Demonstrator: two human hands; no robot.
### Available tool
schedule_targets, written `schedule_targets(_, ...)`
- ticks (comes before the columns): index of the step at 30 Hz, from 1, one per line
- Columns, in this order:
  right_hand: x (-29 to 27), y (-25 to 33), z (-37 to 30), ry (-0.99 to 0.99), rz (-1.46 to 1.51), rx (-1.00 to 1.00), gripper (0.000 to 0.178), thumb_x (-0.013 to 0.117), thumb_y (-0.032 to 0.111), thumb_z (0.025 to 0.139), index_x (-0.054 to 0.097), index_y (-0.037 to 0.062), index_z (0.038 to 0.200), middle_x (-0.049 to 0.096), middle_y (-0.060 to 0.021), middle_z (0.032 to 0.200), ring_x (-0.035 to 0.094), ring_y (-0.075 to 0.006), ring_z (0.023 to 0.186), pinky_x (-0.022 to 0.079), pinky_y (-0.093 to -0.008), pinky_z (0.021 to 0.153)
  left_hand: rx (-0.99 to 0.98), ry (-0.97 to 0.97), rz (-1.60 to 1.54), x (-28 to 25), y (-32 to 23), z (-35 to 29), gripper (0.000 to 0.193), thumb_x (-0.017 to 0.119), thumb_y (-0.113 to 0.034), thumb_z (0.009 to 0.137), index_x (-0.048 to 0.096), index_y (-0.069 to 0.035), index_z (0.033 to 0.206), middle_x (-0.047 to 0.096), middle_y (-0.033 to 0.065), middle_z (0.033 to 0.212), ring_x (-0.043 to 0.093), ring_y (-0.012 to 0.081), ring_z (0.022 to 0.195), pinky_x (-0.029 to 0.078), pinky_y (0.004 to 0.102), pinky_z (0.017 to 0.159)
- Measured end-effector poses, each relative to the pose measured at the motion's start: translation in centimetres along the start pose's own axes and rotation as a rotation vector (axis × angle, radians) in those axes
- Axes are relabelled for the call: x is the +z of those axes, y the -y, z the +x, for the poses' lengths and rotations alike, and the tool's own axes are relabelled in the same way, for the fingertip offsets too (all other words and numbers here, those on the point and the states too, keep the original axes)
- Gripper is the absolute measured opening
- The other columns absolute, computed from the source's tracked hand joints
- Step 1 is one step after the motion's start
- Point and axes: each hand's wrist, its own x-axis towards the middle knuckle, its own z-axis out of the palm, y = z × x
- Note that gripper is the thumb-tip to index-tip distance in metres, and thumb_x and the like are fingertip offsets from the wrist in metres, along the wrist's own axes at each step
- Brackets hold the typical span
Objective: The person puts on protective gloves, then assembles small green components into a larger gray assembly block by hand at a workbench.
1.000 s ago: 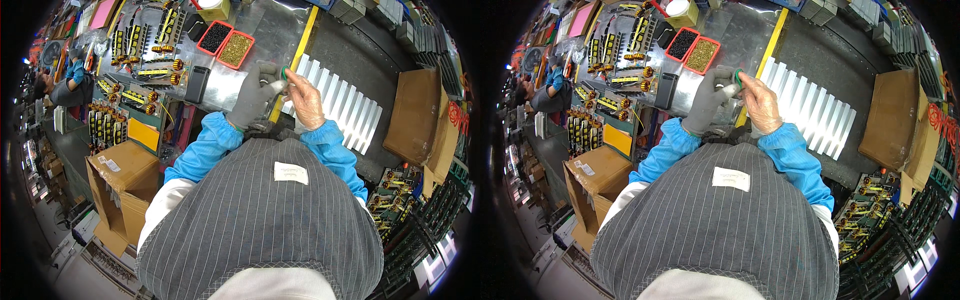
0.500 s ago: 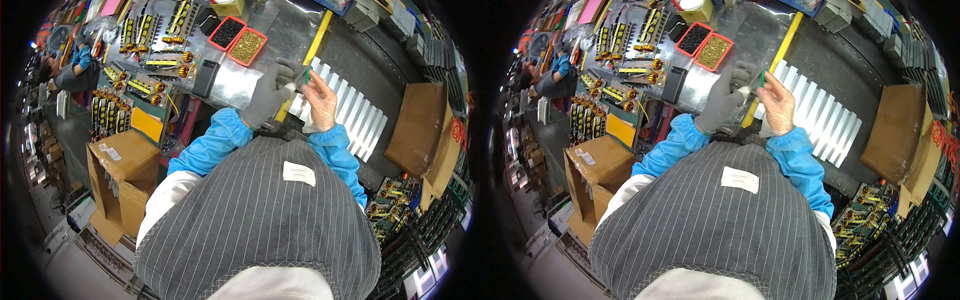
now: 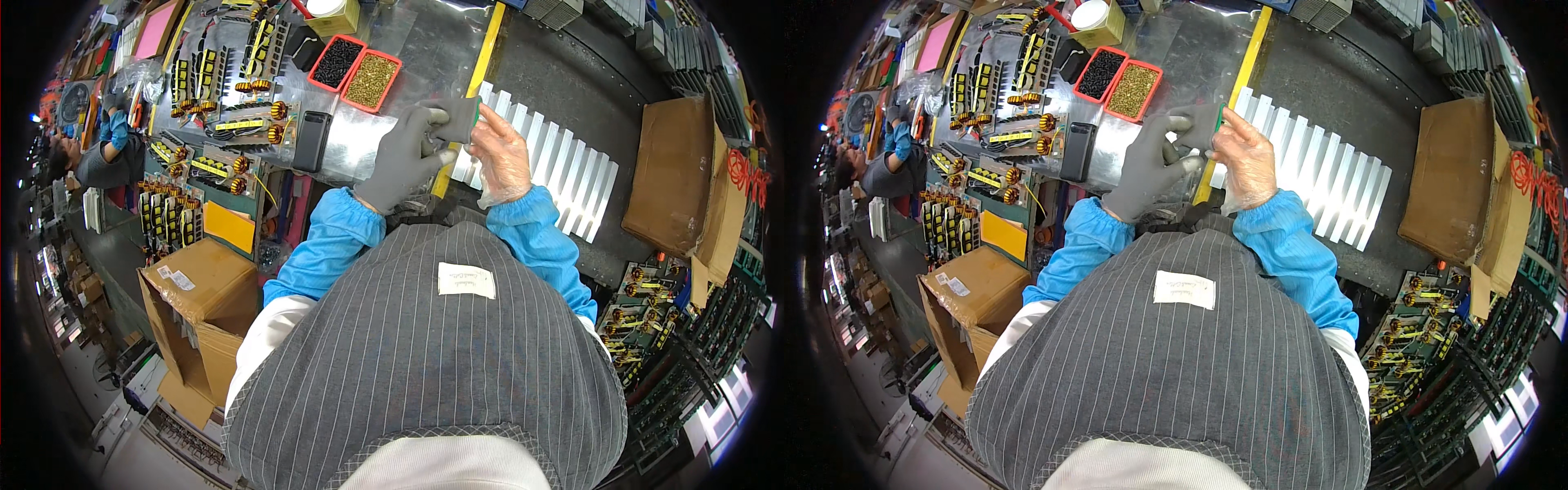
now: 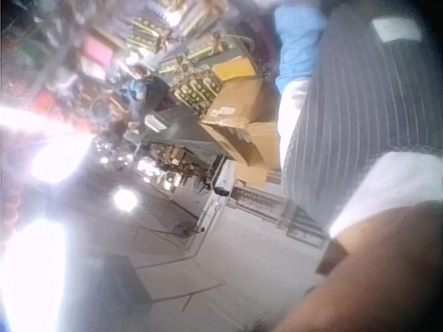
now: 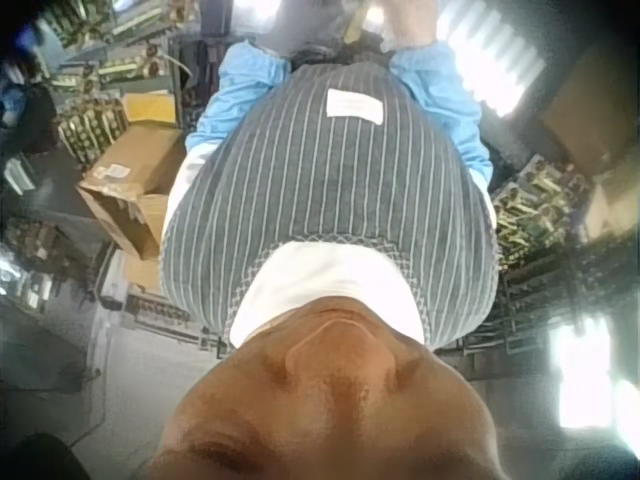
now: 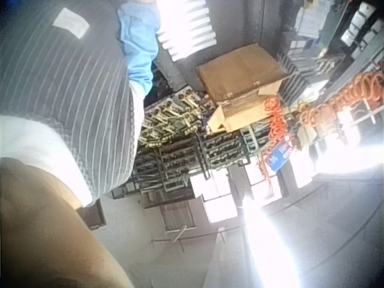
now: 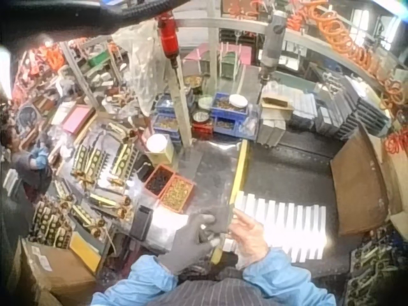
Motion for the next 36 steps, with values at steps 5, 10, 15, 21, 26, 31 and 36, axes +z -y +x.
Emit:
schedule_targets(5, 0.3, 0.0, 0.0, 0.012, 0.076, 0.063, 0.053, 0.065, -0.004, 0.082, 0.048, -0.0065, 0.132, 0.065, -0.0122, 0.104, 0.063, -0.0153, 0.083, 0.052, -0.0259, 0.068, -0.012, -0.076, 0.105, 0.7, 2.0, 0.0, 0.036, 0.069, -0.005, 0.075, 0.057, -0.008, 0.109, 0.062, 0.0065, 0.105, 0.058, 0.0149, 0.066, 0.049, 0.0276, 0.061)
schedule_targets(10, -0.1, -0.7, 0.1, -0.047, 0.154, 0.006, 0.052, 0.064, -0.007, 0.081, 0.049, -0.0076, 0.131, 0.064, -0.0129, 0.1, 0.062, -0.016, 0.081, 0.052, -0.0273, 0.069, 0.028, -0.124, 0.143, 0.5, 3.5, 0.6, 0.029, 0.064, 0.001, 0.077, 0.062, -0.007, 0.105, 0.064, 0.0061, 0.099, 0.063, 0.0122, 0.073, 0.05, 0.0254, 0.065)
schedule_targets(15, -0.1, -0.9, -0.2, -0.035, 0.166, -0.027, 0.048, 0.065, -0.006, 0.082, 0.051, -0.0076, 0.128, 0.065, -0.0123, 0.099, 0.063, -0.0174, 0.081, 0.051, -0.0291, 0.072, -0.018, -0.077, 0.018, 0.5, 4.6, 0.7, 0.025, 0.064, -0.008, 0.08, 0.063, -0.009, 0.105, 0.065, 0.0074, 0.095, 0.066, 0.0184, 0.078, 0.05, 0.0299, 0.068)
schedule_targets(21, 0.2, 2.8, -1.4, -0.023, -0.137, -0.242, 0.033, 0.065, 0.0, 0.086, 0.063, 0.004, 0.119, 0.065, -0.0073, 0.099, 0.064, -0.0141, 0.082, 0.049, -0.0254, 0.073, -0.397, 0.158, -0.573, -0.6, 4.1, 0.6, 0.028, 0.06, -0.016, 0.088, 0.055, 0.0, 0.111, 0.062, 0.0051, 0.088, 0.053, 0.0042, 0.067, 0.039, 0.019, 0.055)
schedule_targets(26, -0.1, 3.0, -0.8, 0.017, -0.372, -0.352, 0.032, 0.062, -0.003, 0.083, 0.065, 0.0057, 0.114, 0.062, -0.0056, 0.106, 0.058, -0.0093, 0.079, 0.048, -0.0228, 0.073, -0.436, 0.141, -0.635, -0.4, 3.3, 1.5, 0.025, 0.059, -0.009, 0.088, 0.056, 0.002, 0.11, 0.061, 0.0049, 0.089, 0.045, 0.0064, 0.063, 0.039, 0.0223, 0.057)
schedule_targets(31, 2.1, 3.1, -1.3, 0.151, -0.899, -0.741, 0.037, 0.068, -0.005, 0.074, 0.065, 0.0087, 0.109, 0.059, -0.0089, 0.109, 0.061, -0.0181, 0.083, 0.051, -0.0281, 0.069, -0.271, 0.172, -0.444, -1.2, 2.4, 1.0, 0.027, 0.061, -0.009, 0.087, 0.055, 0.001, 0.112, 0.066, 0.0068, 0.09, 0.063, 0.0124, 0.085, 0.052, 0.0272, 0.073)
schedule_targets(36, 1.7, 1.7, -0.3, 0.169, -1.216, -0.96, 0.033, 0.073, 0.001, 0.071, 0.064, 0.0073, 0.103, 0.06, -0.0119, 0.103, 0.061, -0.0315, 0.093, 0.051, -0.0383, 0.077, -0.311, 0.227, -0.37, -1.8, 0.8, 0.5, 0.027, 0.06, -0.007, 0.086, 0.06, -0.001, 0.113, 0.065, 0.0055, 0.094, 0.062, 0.0118, 0.082, 0.052, 0.0281, 0.072)
